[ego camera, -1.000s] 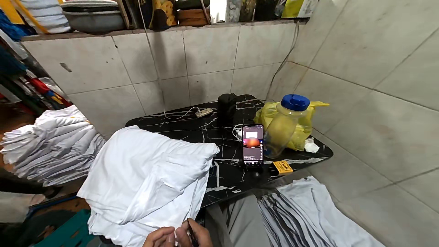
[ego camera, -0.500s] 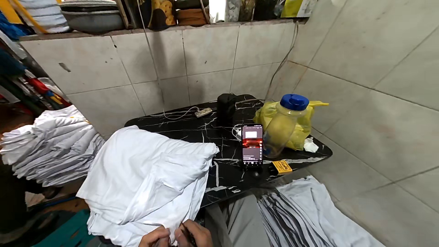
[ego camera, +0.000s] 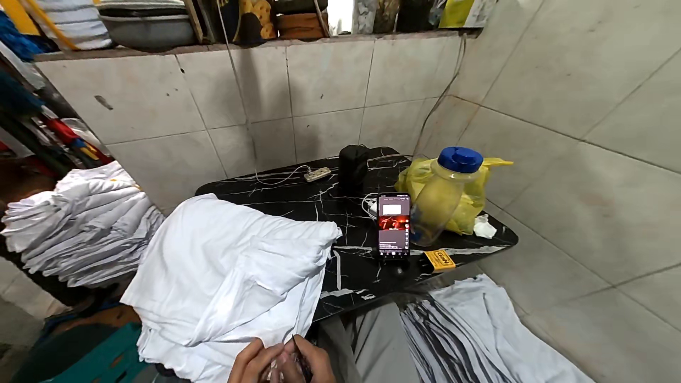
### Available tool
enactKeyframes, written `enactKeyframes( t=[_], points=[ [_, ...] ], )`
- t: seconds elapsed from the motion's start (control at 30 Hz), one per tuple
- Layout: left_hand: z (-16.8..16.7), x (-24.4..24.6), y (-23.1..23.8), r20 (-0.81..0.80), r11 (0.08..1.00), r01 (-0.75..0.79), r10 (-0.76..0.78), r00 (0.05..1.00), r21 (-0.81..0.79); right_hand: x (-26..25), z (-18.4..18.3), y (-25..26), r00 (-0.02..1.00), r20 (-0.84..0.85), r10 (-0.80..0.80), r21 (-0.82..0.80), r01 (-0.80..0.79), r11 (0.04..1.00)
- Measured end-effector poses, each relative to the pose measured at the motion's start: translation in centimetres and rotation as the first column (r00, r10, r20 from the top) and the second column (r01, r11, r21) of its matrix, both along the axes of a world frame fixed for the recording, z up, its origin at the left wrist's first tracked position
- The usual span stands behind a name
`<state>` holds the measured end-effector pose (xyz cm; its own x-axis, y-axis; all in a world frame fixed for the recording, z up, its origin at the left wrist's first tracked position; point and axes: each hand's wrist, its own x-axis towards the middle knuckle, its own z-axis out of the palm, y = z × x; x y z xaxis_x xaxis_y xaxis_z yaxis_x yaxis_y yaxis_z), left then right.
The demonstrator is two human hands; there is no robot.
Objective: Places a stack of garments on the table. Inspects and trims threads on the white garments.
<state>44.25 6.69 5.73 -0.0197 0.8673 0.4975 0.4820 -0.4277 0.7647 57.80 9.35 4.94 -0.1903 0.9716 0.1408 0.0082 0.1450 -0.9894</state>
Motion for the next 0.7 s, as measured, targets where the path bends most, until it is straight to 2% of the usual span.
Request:
enactKeyframes(
  t=[0.13, 0.23, 0.3, 0.37, 0.47, 0.57, 0.7],
  points=[
    [-0.8, -0.2, 0.3, -0.152, 0.999, -0.036, 0.040, 0.988, 0.030, 0.6, 0.3, 0.2, 0.997, 0.073, 0.007, 0.033, -0.009, 0.999],
    [-1.5, -0.6, 0.5, -0.171, 0.990, -0.084, 0.103, 0.980, 0.117, 1.3, 0.6, 0.4, 0.987, 0.147, 0.058, 0.070, -0.069, 0.995],
    [-2.1, -0.8, 0.6, -0.105, 0.977, -0.104, 0.125, 0.987, 0.186, 1.7, 0.6, 0.5, 0.976, 0.202, 0.083, 0.093, -0.104, 0.990],
    [-2.3, -1.0, 0.7, -0.008, 0.975, -0.120, 0.123, 0.992, 0.185, 2.3, 0.7, 0.7, 0.958, 0.268, 0.102, 0.103, -0.134, 0.986],
    [-2.2, -1.3, 0.9, 0.171, 0.986, -0.115, 0.093, 0.981, 0.122, 3.5, 1.8, 0.8, 0.904, 0.418, 0.086, 0.080, -0.131, 0.988],
    [-1.9, -1.5, 0.8, 0.341, 0.996, -0.088, 0.071, 0.937, 0.034, 4.4, 2.2, 0.9, 0.847, 0.530, 0.043, 0.124, -0.127, 0.984],
    [-1.0, -0.9, 0.6, 0.510, 0.995, -0.085, 0.098, 0.855, -0.049, 4.5, 1.7, 1.1, 0.845, 0.534, -0.018, 0.256, -0.142, 0.956]
  ],
)
